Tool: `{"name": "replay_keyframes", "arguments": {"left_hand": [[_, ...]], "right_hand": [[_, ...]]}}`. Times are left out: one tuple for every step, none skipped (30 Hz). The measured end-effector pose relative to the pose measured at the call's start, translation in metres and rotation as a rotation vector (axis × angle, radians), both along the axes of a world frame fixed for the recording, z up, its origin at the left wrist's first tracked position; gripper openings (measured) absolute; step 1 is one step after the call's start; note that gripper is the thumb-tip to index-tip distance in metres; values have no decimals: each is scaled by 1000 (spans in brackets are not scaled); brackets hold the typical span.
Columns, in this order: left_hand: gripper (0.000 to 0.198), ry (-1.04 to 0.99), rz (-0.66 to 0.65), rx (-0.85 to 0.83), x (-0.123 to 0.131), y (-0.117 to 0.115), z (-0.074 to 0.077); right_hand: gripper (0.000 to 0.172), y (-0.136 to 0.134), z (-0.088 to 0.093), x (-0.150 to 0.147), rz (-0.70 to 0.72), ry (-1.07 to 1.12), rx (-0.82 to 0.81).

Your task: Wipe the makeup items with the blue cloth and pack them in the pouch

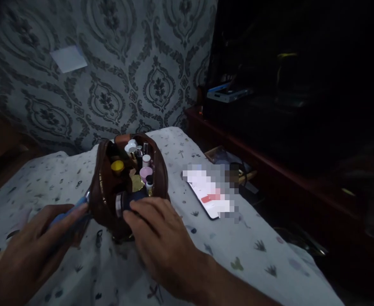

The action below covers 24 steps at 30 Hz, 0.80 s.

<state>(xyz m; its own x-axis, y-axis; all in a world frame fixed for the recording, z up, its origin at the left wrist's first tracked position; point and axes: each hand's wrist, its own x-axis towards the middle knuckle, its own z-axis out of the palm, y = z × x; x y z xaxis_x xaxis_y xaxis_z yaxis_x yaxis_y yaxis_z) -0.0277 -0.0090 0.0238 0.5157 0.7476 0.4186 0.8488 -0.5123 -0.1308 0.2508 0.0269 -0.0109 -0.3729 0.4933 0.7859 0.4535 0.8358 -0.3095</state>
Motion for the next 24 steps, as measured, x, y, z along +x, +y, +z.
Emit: {"name": "replay_keyframes", "arguments": {"left_hand": [[62,25,0,19,4,5,-1],[61,36,-1,38,7,8,-2],[60,30,7,49,9,10,-5],[59,9,19,52,10,12,-7],[59,-17,30,48,11,12,-10],[59,-42,43,39,11,11,-12],[59,-60,53,27,10,10,-13],[60,-71,57,16,10,8,-14],[60,-78,63,9,9,7,-14],[60,-83,67,5,9,6,-14],[60,-86,77,-2,10,6,-15],[59,-89,91,-11,12,5,-15],[58,-89,106,-19,14,5,-16],[57,-88,123,-21,17,4,-18],[57,-84,136,-16,20,2,-20],[58,-82,143,-4,23,-1,-24],[61,-78,143,0,26,-4,-28],[66,-80,136,1,29,-9,-32],[70,-88,130,-12,30,-15,-36],[74,-93,121,-51,31,-20,-40],[75,-99,117,-82,31,-27,-43],[74,-96,114,-119,30,-33,-46],[71,-88,115,-145,27,-38,-48],[67,-79,122,-155,22,-44,-49]], "right_hand": [[30,-1,-1,3,21,13,-13],[29,-2,-1,5,42,25,-27],[28,-3,-2,8,58,36,-42],[27,-4,-3,10,65,44,-64],[26,-4,-6,11,66,49,-79],[25,-4,-10,12,67,50,-78],[25,-4,-15,13,68,45,-67],[26,-3,-20,12,72,31,-49],[27,-2,-25,12,75,19,-25],[27,-1,-30,11,73,20,-1],[26,-1,-34,9,71,35,21],[25,0,-36,9,65,55,29],[25,0,-36,8,60,75,27],[25,-1,-35,8,60,87,14],[27,-2,-32,9,69,85,-5],[29,-3,-29,10,81,71,-23],[31,-4,-26,11,91,54,-33],[34,-4,-23,12,93,39,-32],[37,-4,-21,13,91,27,-23],[40,-4,-20,13,84,17,-12],[43,-3,-20,12,75,13,-2],[46,-3,-21,10,64,12,3],[48,-3,-21,7,56,14,11],[49,-4,-22,5,48,20,22]]}}
